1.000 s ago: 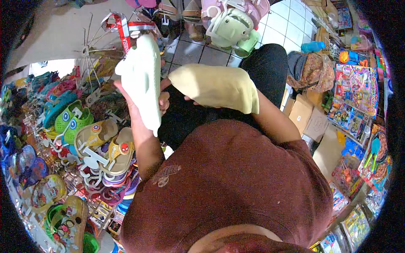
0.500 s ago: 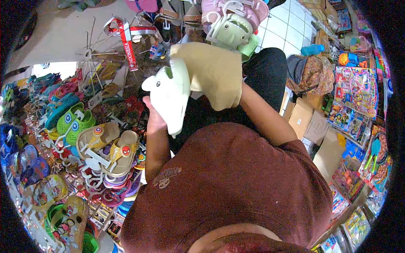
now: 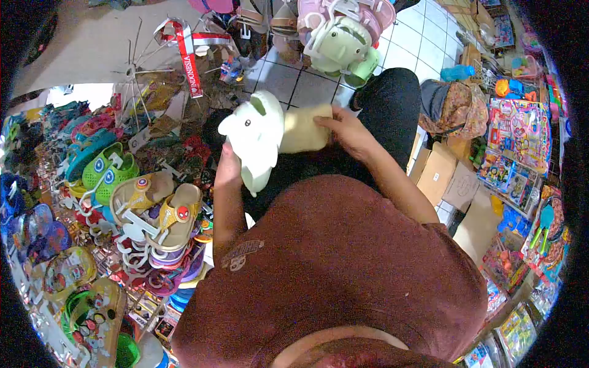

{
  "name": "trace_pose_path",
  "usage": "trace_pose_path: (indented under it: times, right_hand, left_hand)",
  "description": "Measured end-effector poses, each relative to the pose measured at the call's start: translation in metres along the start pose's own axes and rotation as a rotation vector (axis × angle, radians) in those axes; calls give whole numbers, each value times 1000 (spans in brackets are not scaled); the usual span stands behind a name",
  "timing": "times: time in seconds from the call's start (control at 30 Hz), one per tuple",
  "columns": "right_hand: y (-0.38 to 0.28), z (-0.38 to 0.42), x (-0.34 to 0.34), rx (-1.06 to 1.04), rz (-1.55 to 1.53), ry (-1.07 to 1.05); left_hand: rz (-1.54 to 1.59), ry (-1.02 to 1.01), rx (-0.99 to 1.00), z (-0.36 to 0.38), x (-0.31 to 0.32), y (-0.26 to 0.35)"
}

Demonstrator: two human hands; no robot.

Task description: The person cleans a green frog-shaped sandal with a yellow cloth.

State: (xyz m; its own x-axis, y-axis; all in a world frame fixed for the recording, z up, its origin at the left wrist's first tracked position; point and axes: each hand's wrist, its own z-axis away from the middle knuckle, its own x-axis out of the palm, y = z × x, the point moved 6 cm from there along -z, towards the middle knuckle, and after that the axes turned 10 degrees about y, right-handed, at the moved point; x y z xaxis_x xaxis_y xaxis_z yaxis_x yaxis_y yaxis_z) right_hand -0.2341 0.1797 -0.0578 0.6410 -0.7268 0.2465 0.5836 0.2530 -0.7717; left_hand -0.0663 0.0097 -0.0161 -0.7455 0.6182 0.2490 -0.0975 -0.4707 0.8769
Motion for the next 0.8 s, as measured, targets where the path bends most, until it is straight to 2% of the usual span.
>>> trace_pose_path:
  times: [0.1, 0.13, 0.2, 0.27, 0.33, 0.43, 0.53, 0.6, 0.63, 0.67, 0.7, 0.77, 0.8]
  right_hand:
    - [-65, 23, -6, -966, 835, 529]
    - [-84, 33, -3, -1074, 863, 555]
    - [-98, 36, 1, -1230, 978, 379]
    - [-105, 38, 3, -1263, 973, 234]
    - [-109, 40, 3, -1174, 846, 145]
    - [-118, 44, -3, -937, 715, 215]
    - [-142, 49, 0, -982, 818, 378]
    - [-155, 53, 5, -1173, 884, 469]
    - [-160, 56, 9, -1270, 914, 517]
    - [-159, 57, 16, -1259, 929, 491]
    - [-154, 57, 27, -1336, 1022, 400]
    - [-137, 57, 48, -1482, 1202, 204]
    - [-131, 65, 66, -1475, 1289, 102]
  left_hand:
    - [98, 41, 58, -3, 5, 19]
    - [182, -18, 28, -6, 2, 19]
    - [183, -58, 61, -9, 1, 26]
    - [247, -85, 62, -11, -3, 25]
    - [360, -179, 23, -16, -10, 22]
    - [273, 27, 92, -11, -8, 23]
    - [249, -37, 75, -12, -3, 20]
    - [325, -50, 56, -15, 1, 19]
    - [487, -242, -17, -14, 16, 21]
    - [624, -427, -119, -11, 31, 24]
    - [799, -705, -202, -2, 48, 29]
    - [894, -632, -282, 5, 60, 29]
    - [942, -594, -321, 7, 61, 28]
